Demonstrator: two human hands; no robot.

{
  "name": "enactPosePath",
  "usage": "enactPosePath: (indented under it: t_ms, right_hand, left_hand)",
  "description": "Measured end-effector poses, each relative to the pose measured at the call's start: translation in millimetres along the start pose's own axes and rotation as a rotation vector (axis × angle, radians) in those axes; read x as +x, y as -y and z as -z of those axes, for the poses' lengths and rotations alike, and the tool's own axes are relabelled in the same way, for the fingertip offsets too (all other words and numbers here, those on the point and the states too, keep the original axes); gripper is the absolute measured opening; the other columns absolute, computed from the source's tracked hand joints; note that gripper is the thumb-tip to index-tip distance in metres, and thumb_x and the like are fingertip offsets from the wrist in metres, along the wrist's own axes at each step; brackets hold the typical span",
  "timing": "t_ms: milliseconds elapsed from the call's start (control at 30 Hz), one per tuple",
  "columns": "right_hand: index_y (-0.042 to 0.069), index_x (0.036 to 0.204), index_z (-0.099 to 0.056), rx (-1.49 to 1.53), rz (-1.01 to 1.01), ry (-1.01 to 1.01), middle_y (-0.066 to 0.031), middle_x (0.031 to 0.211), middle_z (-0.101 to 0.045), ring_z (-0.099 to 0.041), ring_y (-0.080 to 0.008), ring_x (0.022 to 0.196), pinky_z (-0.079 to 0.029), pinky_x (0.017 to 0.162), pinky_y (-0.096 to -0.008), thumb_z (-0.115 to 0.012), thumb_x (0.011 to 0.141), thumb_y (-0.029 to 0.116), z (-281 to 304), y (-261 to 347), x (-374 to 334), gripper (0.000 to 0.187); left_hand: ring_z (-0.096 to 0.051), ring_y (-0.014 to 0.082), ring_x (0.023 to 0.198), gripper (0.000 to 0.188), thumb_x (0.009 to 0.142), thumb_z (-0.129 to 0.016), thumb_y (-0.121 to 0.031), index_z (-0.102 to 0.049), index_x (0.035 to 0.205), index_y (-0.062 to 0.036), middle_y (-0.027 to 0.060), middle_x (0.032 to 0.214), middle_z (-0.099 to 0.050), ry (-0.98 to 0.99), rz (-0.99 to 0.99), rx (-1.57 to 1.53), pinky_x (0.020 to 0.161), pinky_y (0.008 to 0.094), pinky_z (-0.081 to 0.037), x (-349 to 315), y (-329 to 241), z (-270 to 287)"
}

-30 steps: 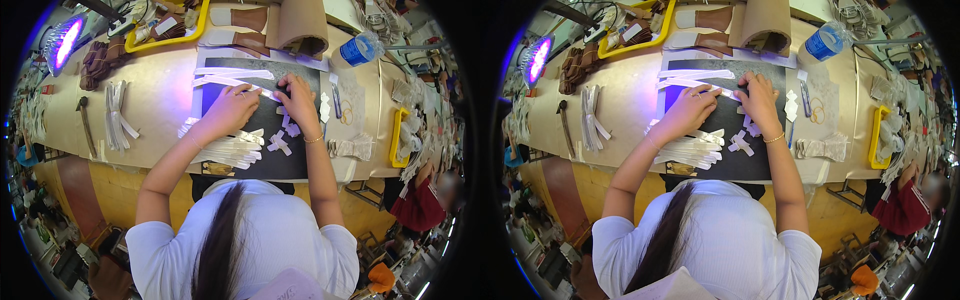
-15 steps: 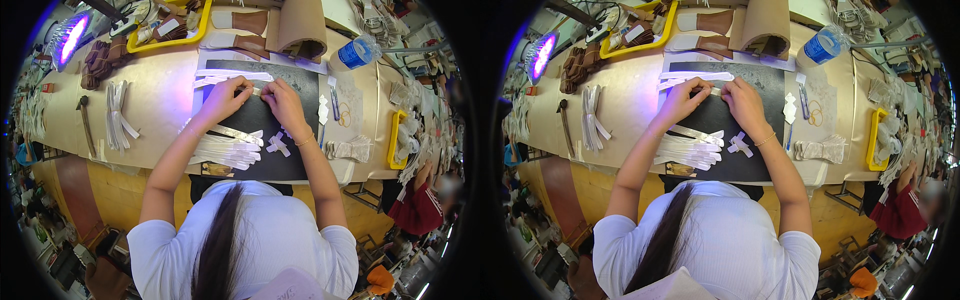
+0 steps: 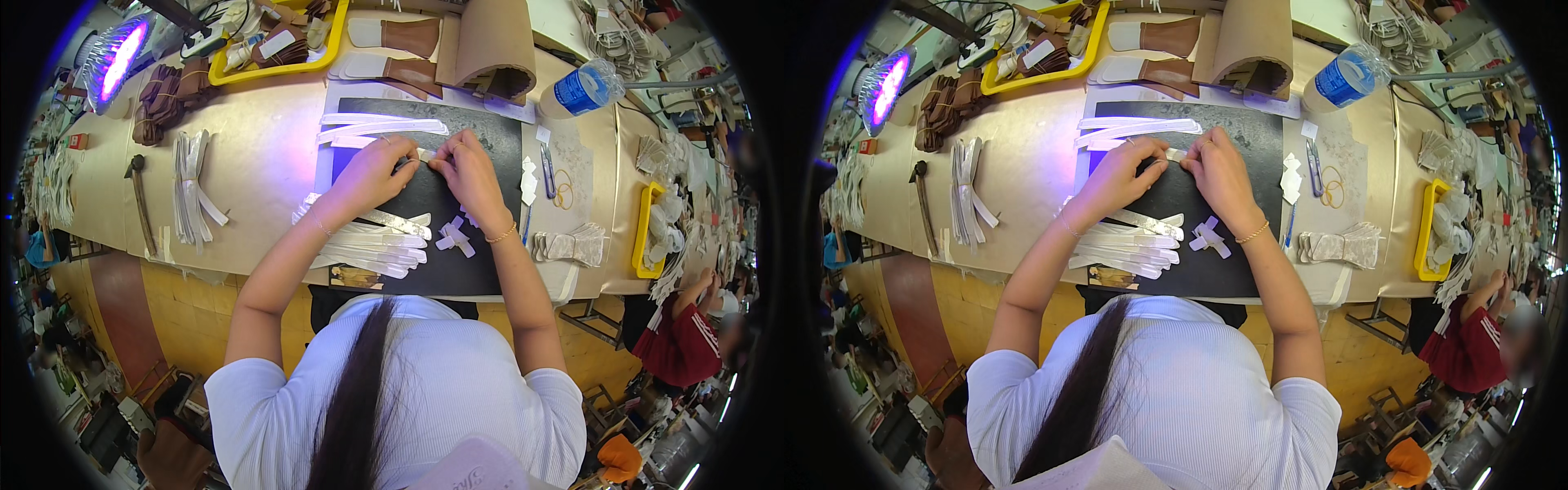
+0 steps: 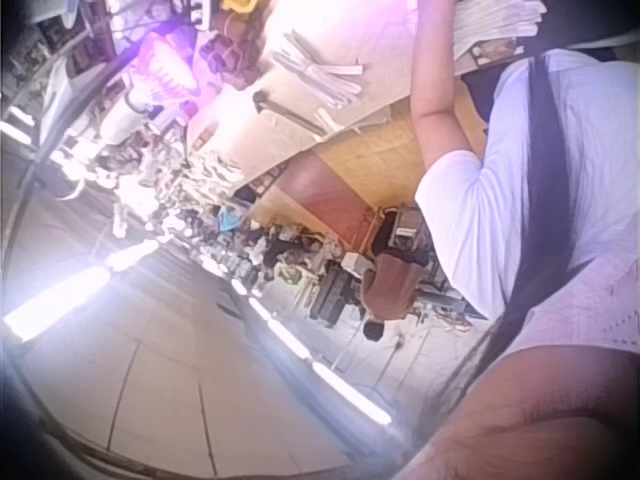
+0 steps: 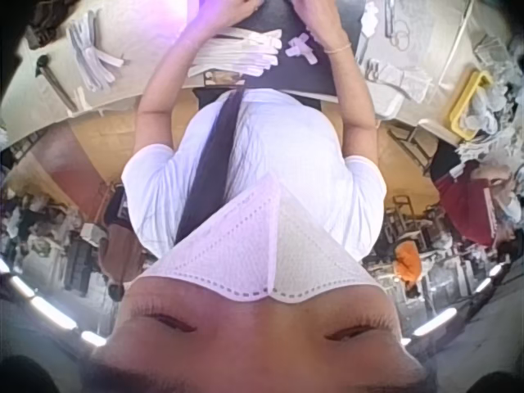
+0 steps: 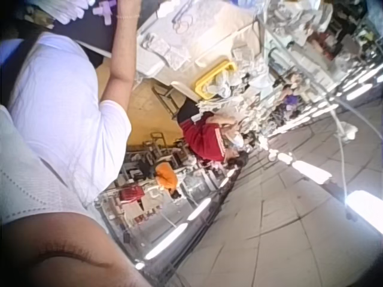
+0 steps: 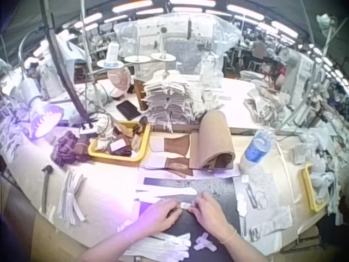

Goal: The person repeatedly folds small white fabric strips into compact shapes and stacks them on a black mat. The person also handles a clear plastic bag and a rubber band, placing the bag aside and using the band to secure a bundle of strips.

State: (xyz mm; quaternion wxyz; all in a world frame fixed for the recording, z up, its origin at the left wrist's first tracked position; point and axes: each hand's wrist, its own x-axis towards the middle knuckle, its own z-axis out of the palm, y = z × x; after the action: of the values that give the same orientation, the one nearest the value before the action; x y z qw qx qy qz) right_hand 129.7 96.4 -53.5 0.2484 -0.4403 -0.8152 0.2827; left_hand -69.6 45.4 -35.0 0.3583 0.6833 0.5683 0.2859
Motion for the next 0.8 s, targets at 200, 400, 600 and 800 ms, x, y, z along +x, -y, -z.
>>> enactPosePath:
  t_ms: [200, 400, 600, 800]
  right_hand:
    - [0.0, 0.088, -0.064, 0.049, -0.097, 0.084, -0.0103, 0.093, -0.057, -0.059, -0.0237, 0.076, -0.05, 0.071, -0.0347, -0.079, 0.079, 0.01, 14, 6, 2, 0.02]
    - [0.0, 0.089, -0.065, -0.031, -0.04, 0.088, -0.0109, 0.094, -0.057, -0.06, -0.0263, 0.081, -0.05, 0.075, -0.0355, -0.079, 0.079, 0.01, 9, 5, 0, 0.02]
    - [0.002, 0.092, -0.064, 0.166, -0.236, 0.198, -0.0038, 0.084, -0.061, -0.06, -0.0139, 0.075, -0.049, 0.07, -0.0289, -0.076, 0.084, 0.008, 25, 7, 5, 0.017]
    - [-0.001, 0.096, -0.067, 0.437, -0.319, 0.091, -0.0036, 0.079, -0.069, -0.063, -0.0092, 0.071, -0.051, 0.067, -0.026, -0.074, 0.087, 0.01, 39, -2, 24, 0.016]
  left_hand:
    - [-0.061, 0.0359, 0.109, 0.013, 0.089, -0.066, -0.013, -0.062, 0.094, -0.0018, 0.0173, 0.118, -0.065, -0.033, -0.139, 0.081, 0.095, 0.0425, -0.048, -10, 2, -7]
    - [-0.059, 0.035, 0.112, 0.011, 0.087, -0.067, -0.011, -0.062, 0.091, -0.0025, 0.0171, 0.12, -0.064, -0.033, -0.214, 0.18, 0.098, 0.0436, -0.047, -15, -1, -10]
    - [-0.059, 0.0338, 0.115, 0.011, 0.087, -0.067, -0.013, -0.063, 0.091, -0.0034, 0.0153, 0.122, -0.063, -0.015, -0.203, 0.241, 0.1, 0.0438, -0.046, -25, -5, -10]
    - [-0.059, 0.0323, 0.115, 0.011, 0.087, -0.067, -0.014, -0.064, 0.091, -0.004, 0.0137, 0.122, -0.064, -0.042, -0.205, 0.259, 0.099, 0.0435, -0.045, -33, -5, -11]
